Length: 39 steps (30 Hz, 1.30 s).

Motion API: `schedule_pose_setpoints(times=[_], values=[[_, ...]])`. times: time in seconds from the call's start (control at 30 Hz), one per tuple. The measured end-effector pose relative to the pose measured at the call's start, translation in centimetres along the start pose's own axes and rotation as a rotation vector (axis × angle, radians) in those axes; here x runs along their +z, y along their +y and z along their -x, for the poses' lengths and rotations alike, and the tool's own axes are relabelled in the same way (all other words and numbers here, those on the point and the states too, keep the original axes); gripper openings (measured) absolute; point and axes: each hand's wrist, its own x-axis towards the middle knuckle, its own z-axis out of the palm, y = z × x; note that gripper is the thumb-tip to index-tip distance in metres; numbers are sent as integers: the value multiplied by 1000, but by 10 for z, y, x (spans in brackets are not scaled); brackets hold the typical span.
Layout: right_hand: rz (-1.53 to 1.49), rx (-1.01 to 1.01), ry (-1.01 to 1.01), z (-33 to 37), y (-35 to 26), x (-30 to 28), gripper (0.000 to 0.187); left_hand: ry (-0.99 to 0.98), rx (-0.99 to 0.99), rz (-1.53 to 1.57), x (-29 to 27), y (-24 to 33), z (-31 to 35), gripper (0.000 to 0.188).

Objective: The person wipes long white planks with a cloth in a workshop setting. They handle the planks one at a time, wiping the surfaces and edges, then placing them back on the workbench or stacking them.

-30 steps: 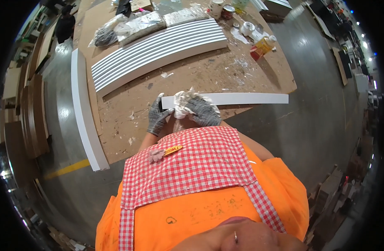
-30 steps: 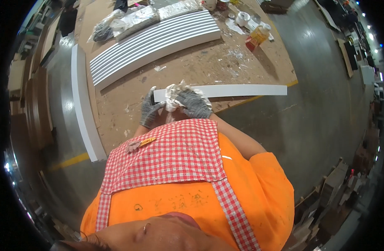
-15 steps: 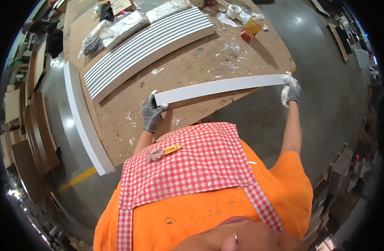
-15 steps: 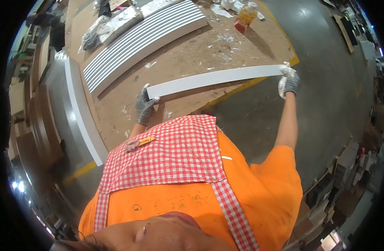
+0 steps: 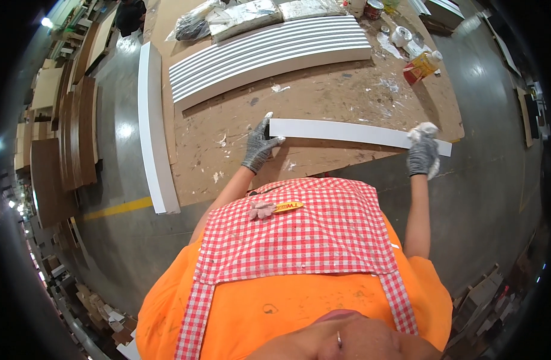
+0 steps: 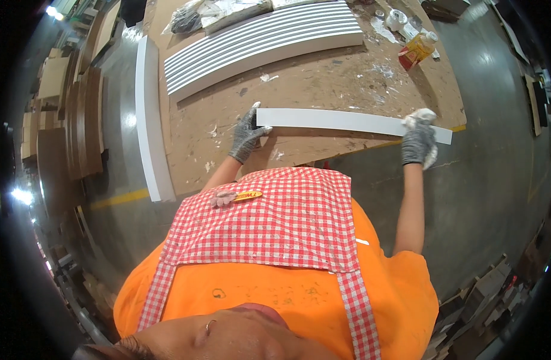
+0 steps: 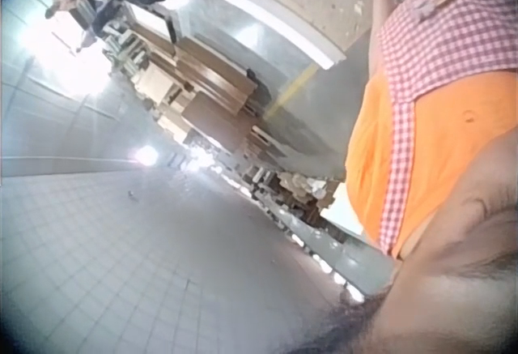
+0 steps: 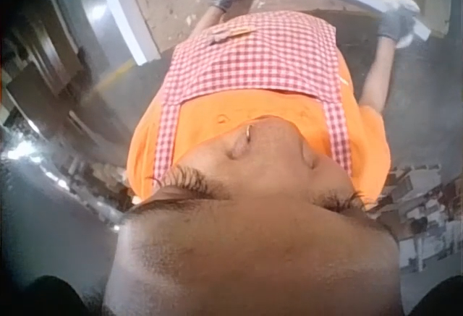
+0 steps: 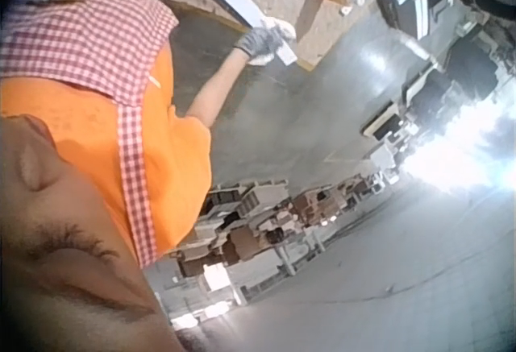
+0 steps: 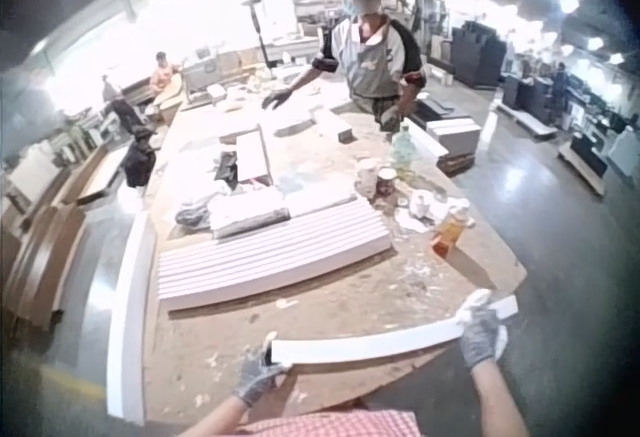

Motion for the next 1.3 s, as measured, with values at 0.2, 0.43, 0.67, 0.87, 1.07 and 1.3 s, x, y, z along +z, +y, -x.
schedule_pose_setpoints(times=[0.2, 0.43, 0.67, 0.87, 1.07, 1.3], values=[[-475, -430, -400, 103, -147, 31, 30, -4, -40, 15, 0, -3, 0, 79], [-456, -1101, -571, 139, -273, 17, 29, 17, -34, 86, -5, -18, -2, 68], [-1028, -1027, -335, 115, -350, 8, 41, -215, -169, -346, -15, -19, -8, 71], [-573, -1190, -433, 114, -431, -3, 71, 84, 54, -350, -4, -32, 2, 61], [-879, -1014, -157, -36, -484, 43, 26, -17, -156, 196, -22, 36, 6, 37], [-327, -859, -15, -139, -528, 117, 29, 158, 6, 187, -34, 51, -42, 27]])
